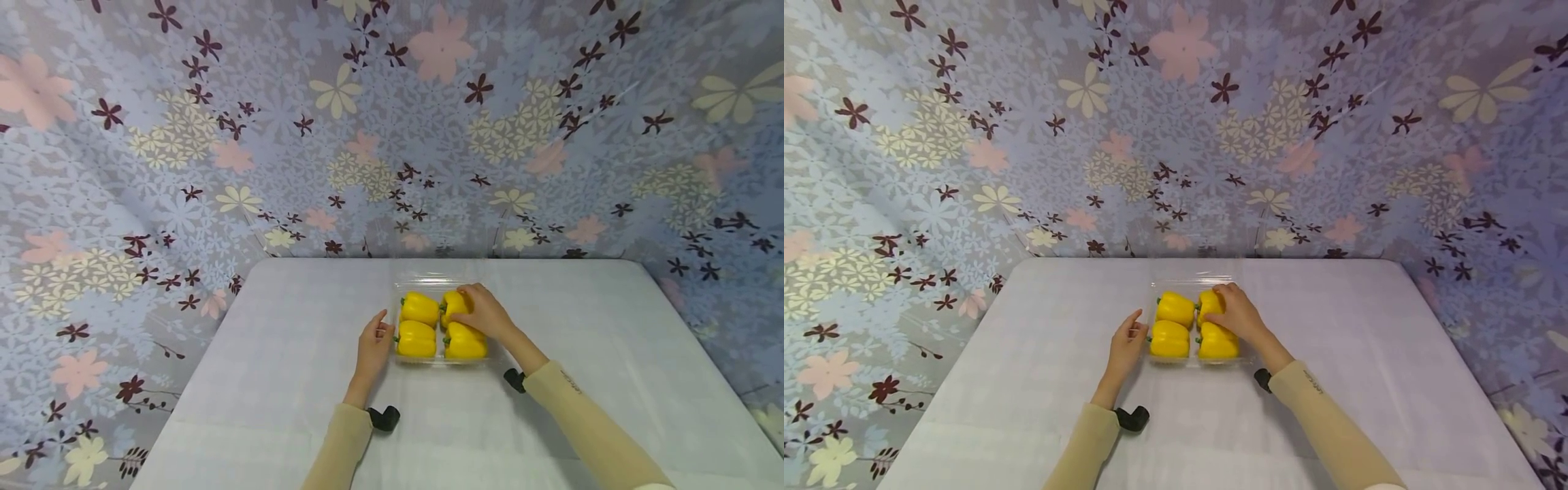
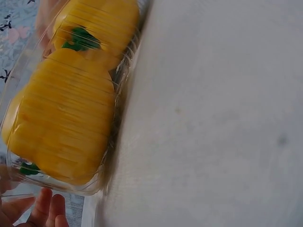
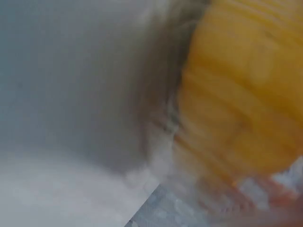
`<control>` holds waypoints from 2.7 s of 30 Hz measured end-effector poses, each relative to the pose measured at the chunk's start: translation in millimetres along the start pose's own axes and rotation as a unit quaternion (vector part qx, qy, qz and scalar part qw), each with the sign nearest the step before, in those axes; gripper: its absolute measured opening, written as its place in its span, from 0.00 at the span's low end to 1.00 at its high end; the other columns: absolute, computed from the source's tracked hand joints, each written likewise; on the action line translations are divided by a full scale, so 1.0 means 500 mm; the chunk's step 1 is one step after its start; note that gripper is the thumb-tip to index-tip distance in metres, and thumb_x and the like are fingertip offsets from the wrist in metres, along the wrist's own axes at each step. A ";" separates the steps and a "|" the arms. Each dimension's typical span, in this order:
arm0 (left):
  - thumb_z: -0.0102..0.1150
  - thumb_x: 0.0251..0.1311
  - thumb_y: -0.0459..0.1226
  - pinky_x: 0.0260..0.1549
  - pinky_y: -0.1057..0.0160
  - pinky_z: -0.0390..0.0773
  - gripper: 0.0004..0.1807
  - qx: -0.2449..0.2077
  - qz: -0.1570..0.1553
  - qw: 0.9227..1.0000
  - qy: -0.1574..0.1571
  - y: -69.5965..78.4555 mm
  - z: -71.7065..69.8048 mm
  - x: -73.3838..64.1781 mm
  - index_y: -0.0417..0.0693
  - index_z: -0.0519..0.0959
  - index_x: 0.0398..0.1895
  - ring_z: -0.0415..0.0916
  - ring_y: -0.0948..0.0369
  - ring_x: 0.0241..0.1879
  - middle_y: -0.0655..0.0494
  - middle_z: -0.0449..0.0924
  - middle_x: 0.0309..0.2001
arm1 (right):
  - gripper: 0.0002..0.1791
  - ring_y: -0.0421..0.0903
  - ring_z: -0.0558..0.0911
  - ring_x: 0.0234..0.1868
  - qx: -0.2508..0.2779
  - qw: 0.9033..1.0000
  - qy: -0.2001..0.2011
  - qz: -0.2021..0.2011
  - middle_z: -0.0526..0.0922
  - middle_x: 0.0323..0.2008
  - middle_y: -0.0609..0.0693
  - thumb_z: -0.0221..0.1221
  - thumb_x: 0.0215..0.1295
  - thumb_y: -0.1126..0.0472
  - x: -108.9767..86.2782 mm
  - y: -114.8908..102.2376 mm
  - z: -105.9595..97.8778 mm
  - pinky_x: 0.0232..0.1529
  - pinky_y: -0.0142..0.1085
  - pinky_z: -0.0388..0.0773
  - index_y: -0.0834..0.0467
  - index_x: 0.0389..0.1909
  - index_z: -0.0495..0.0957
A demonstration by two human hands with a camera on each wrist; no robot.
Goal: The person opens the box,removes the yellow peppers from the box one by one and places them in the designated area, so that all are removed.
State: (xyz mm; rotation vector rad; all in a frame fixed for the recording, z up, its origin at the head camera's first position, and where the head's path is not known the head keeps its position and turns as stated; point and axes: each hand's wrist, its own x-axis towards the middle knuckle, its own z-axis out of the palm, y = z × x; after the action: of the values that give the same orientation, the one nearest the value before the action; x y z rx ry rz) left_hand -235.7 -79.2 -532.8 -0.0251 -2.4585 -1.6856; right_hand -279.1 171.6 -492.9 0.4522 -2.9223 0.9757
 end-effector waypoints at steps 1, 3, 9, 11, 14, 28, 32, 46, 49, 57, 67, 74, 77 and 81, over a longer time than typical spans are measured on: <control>0.54 0.64 0.33 0.33 0.71 0.72 0.22 -0.001 -0.002 1.000 0.000 0.000 0.000 0.000 0.37 0.71 0.61 0.71 0.62 0.33 0.42 0.78 0.39 | 0.36 0.60 0.74 0.52 0.000 1.000 0.006 0.007 0.73 0.53 0.65 0.66 0.56 0.50 0.000 -0.004 0.003 0.56 0.55 0.71 0.66 0.60 0.69; 0.54 0.64 0.34 0.33 0.72 0.72 0.22 -0.001 -0.006 1.000 -0.001 0.000 0.000 0.000 0.38 0.71 0.62 0.71 0.62 0.34 0.43 0.78 0.39 | 0.37 0.60 0.73 0.51 -0.006 1.000 0.014 0.023 0.72 0.52 0.65 0.66 0.55 0.48 0.000 -0.011 0.010 0.54 0.54 0.72 0.66 0.60 0.69; 0.53 0.65 0.34 0.33 0.72 0.72 0.23 0.001 -0.015 1.000 -0.004 0.000 0.001 0.002 0.39 0.71 0.63 0.71 0.62 0.33 0.43 0.77 0.40 | 0.39 0.61 0.71 0.50 -0.018 0.997 0.032 0.061 0.69 0.53 0.67 0.67 0.54 0.47 0.004 -0.031 0.029 0.50 0.52 0.75 0.67 0.61 0.68; 0.53 0.65 0.35 0.32 0.72 0.72 0.23 -0.003 -0.019 1.000 -0.005 -0.002 0.001 0.003 0.40 0.71 0.63 0.71 0.62 0.33 0.43 0.77 0.40 | 0.39 0.61 0.70 0.51 -0.014 0.997 0.041 0.068 0.68 0.53 0.67 0.67 0.54 0.48 0.005 -0.035 0.032 0.50 0.52 0.75 0.67 0.60 0.68; 0.53 0.65 0.35 0.32 0.72 0.71 0.23 -0.009 -0.021 1.000 -0.007 -0.004 0.002 0.005 0.40 0.70 0.63 0.70 0.62 0.33 0.43 0.77 0.40 | 0.38 0.62 0.69 0.53 0.007 0.995 0.058 0.078 0.68 0.53 0.66 0.68 0.53 0.50 0.003 -0.036 0.038 0.52 0.52 0.74 0.67 0.61 0.68; 0.54 0.65 0.35 0.32 0.73 0.71 0.23 -0.011 -0.018 1.000 -0.002 -0.006 0.003 0.003 0.39 0.71 0.63 0.70 0.63 0.32 0.43 0.77 0.40 | 0.33 0.60 0.68 0.58 0.129 0.976 0.165 0.064 0.71 0.55 0.63 0.69 0.51 0.56 -0.009 -0.033 0.051 0.61 0.54 0.68 0.65 0.57 0.72; 0.54 0.65 0.35 0.32 0.73 0.72 0.23 -0.004 -0.016 1.000 -0.002 -0.007 0.003 0.003 0.39 0.71 0.62 0.71 0.62 0.33 0.43 0.78 0.40 | 0.32 0.61 0.69 0.59 0.158 0.964 0.207 0.051 0.71 0.56 0.63 0.69 0.52 0.59 -0.014 -0.040 0.040 0.60 0.54 0.69 0.67 0.57 0.73; 0.55 0.63 0.34 0.35 0.70 0.74 0.22 0.007 -0.015 1.000 0.010 -0.001 0.006 0.002 0.40 0.72 0.62 0.73 0.60 0.35 0.43 0.78 0.40 | 0.32 0.62 0.74 0.57 0.168 0.926 0.333 0.062 0.74 0.56 0.67 0.69 0.50 0.65 -0.050 0.009 -0.059 0.56 0.53 0.74 0.72 0.56 0.73; 0.55 0.64 0.34 0.36 0.69 0.75 0.22 0.008 -0.018 1.000 0.009 -0.002 0.007 0.002 0.41 0.72 0.62 0.74 0.59 0.35 0.43 0.79 0.40 | 0.31 0.63 0.73 0.56 0.153 0.924 0.338 0.088 0.74 0.55 0.68 0.69 0.50 0.67 -0.067 0.045 -0.067 0.57 0.54 0.72 0.73 0.56 0.73; 0.54 0.64 0.33 0.37 0.69 0.74 0.22 0.001 -0.024 1.000 0.010 0.002 0.007 0.000 0.40 0.72 0.62 0.73 0.59 0.35 0.43 0.78 0.40 | 0.31 0.67 0.72 0.56 0.131 0.936 0.294 0.141 0.73 0.53 0.73 0.68 0.51 0.66 -0.103 0.108 -0.058 0.60 0.55 0.69 0.77 0.54 0.71; 0.54 0.64 0.34 0.36 0.70 0.74 0.23 0.001 -0.027 1.000 0.003 0.002 0.003 -0.003 0.41 0.71 0.63 0.72 0.60 0.35 0.44 0.77 0.40 | 0.32 0.67 0.67 0.57 0.085 0.959 0.221 0.154 0.69 0.54 0.72 0.66 0.53 0.65 -0.093 0.107 -0.058 0.62 0.57 0.64 0.76 0.57 0.69; 0.54 0.65 0.35 0.32 0.71 0.72 0.23 0.005 -0.024 1.000 -0.003 0.002 0.001 -0.002 0.41 0.71 0.63 0.72 0.61 0.34 0.44 0.78 0.40 | 0.36 0.67 0.60 0.58 0.060 0.970 0.165 0.165 0.61 0.56 0.71 0.66 0.53 0.64 -0.102 0.095 -0.052 0.62 0.59 0.62 0.73 0.61 0.65; 0.53 0.65 0.36 0.33 0.71 0.72 0.23 0.009 -0.026 1.000 -0.008 0.000 0.001 -0.001 0.43 0.70 0.63 0.72 0.61 0.35 0.45 0.78 0.41 | 0.36 0.68 0.60 0.58 0.051 0.972 0.164 0.160 0.61 0.56 0.72 0.67 0.52 0.64 -0.106 0.098 -0.050 0.61 0.60 0.62 0.72 0.61 0.65; 0.53 0.66 0.36 0.34 0.70 0.72 0.23 0.008 -0.026 1.000 -0.007 0.002 -0.002 -0.003 0.43 0.70 0.64 0.72 0.61 0.35 0.45 0.78 0.41 | 0.37 0.68 0.61 0.57 0.038 0.975 0.160 0.148 0.61 0.56 0.72 0.67 0.52 0.63 -0.107 0.100 -0.051 0.60 0.60 0.63 0.72 0.61 0.65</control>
State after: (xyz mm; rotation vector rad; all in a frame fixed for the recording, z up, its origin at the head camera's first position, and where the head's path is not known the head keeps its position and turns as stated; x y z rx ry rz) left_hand -234.1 -79.5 -531.9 0.0286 -2.5031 -1.6923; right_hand -243.7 238.7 -507.8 -0.1370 -2.7097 1.0749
